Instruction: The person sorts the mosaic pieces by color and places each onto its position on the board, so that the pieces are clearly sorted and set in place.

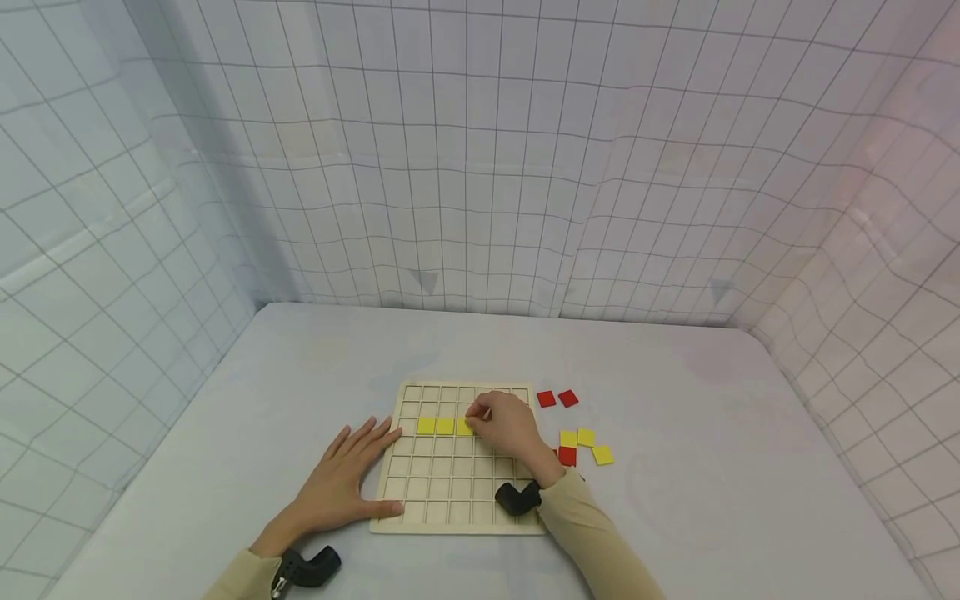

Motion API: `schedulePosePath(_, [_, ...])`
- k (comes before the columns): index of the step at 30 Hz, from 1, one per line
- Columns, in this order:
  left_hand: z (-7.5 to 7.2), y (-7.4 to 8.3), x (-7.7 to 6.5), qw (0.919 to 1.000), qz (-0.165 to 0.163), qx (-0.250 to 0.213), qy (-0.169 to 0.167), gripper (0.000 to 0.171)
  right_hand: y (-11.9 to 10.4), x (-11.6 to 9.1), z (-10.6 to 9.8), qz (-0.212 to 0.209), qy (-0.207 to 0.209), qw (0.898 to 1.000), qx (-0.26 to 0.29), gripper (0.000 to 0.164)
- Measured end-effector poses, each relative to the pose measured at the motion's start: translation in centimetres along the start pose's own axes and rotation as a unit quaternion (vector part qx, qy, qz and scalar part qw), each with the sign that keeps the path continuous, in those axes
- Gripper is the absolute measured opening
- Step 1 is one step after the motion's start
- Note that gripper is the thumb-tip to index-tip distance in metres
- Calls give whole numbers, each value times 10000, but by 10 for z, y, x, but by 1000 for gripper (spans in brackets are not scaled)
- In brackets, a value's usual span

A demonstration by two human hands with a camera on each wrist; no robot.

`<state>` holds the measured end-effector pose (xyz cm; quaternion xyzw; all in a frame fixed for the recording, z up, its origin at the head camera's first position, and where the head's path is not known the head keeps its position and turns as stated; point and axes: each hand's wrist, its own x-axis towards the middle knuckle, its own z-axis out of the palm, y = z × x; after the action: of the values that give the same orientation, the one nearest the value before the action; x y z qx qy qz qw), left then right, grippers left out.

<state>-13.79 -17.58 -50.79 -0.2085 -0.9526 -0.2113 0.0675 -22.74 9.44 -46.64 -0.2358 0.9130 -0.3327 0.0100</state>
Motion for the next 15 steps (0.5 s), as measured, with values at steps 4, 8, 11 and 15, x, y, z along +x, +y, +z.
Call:
schedulePosePath(4, [0, 0, 0, 9999, -74, 2, -121, 104, -2, 0, 0, -20, 13, 10000, -19, 5])
schedulePosePath(8, [-1, 0, 0, 9998, -102, 13, -182, 104, -2, 0, 0, -30, 1, 10000, -72, 6])
schedulePosePath(11, [-1, 0, 0, 9997, -109, 10, -215, 104, -1, -1, 0, -17, -14, 9999, -105, 8])
schedulePosePath(15, [-3, 1, 1, 9997, -104, 7, -226, 104, 0, -1, 1, -53, 10, 9999, -144, 10])
